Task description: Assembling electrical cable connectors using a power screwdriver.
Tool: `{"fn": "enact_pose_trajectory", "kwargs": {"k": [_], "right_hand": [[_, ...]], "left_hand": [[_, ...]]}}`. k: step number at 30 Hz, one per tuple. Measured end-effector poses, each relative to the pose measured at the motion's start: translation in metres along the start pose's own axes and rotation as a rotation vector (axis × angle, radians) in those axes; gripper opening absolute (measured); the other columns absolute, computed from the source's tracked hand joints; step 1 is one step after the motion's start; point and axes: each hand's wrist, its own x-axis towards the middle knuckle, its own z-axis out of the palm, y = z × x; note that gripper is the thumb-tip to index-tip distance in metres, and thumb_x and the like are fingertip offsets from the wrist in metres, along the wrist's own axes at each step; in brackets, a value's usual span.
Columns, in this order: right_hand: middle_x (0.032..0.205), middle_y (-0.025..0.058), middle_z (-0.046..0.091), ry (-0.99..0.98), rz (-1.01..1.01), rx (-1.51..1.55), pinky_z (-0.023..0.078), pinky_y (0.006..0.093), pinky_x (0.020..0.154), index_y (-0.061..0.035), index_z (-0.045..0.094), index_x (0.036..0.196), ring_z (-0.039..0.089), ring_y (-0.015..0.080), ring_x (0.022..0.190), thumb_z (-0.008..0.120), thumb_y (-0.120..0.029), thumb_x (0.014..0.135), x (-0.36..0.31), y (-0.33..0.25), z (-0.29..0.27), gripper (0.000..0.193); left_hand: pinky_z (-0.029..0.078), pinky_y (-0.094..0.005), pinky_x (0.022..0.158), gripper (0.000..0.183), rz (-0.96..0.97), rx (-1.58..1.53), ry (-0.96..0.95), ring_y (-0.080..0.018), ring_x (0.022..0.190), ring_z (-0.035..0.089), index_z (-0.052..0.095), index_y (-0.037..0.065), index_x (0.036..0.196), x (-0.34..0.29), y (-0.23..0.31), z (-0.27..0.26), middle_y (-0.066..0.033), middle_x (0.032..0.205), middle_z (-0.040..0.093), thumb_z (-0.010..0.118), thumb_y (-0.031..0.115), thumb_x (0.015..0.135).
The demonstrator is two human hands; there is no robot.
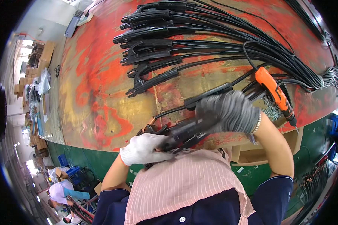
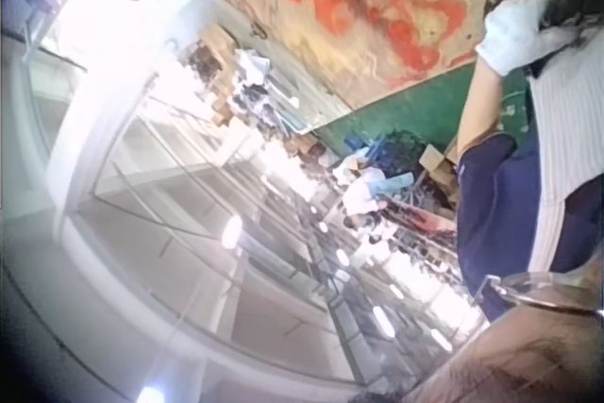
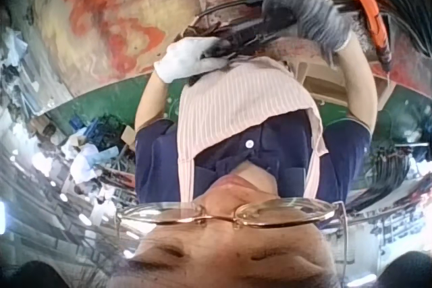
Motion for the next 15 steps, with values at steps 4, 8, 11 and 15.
{"fn": "enact_pose_trajectory", "kwargs": {"k": [4,8,11,15], "right_hand": [[0.096,0.0024,0.067,0.466,0.148,0.695,0.053,0.0313,0.082,-0.0111,0.066,0.105,0.064,0.0142,0.090,0.092,-0.018,0.057,-0.009,0.023,-0.011,0.055],[0.102,0.0008,0.066,0.479,-0.092,0.437,0.050,0.0298,0.088,-0.0064,0.063,0.111,0.061,0.0125,0.096,0.093,-0.014,0.057,-0.001,0.017,-0.025,0.062],[0.100,0.0033,0.067,0.456,0.014,0.581,0.051,0.0301,0.085,-0.0059,0.064,0.111,0.062,0.0124,0.093,0.092,-0.016,0.059,0.002,0.016,-0.015,0.060],[0.086,0.0049,0.069,0.326,-0.124,0.335,0.053,0.0277,0.078,-0.0051,0.067,0.105,0.066,0.0132,0.078,0.089,-0.019,0.065,0.011,0.011,-0.014,0.048]], "left_hand": [[0.052,-0.0297,0.075,0.025,0.302,-0.078,0.257,-0.0220,0.086,0.067,0.064,0.010,0.114,-0.003,-0.053,0.018,-0.0091,0.093,0.068,0.059,0.022,0.093],[0.050,-0.0385,0.093,0.057,0.355,-1.042,0.387,-0.0283,0.113,0.058,0.039,0.008,0.139,-0.006,-0.052,0.004,-0.0163,0.134,0.052,0.064,0.004,0.088],[0.050,-0.0418,0.093,0.072,0.631,-1.521,0.134,-0.0331,0.118,0.055,0.028,0.010,0.145,0.005,-0.041,-0.005,-0.0166,0.138,0.047,0.069,0.026,0.089],[0.054,-0.0369,0.081,0.087,0.712,-1.773,0.154,-0.0341,0.118,0.054,0.030,0.024,0.144,0.035,-0.037,-0.014,-0.0123,0.136,0.049,0.062,0.067,0.075]]}}
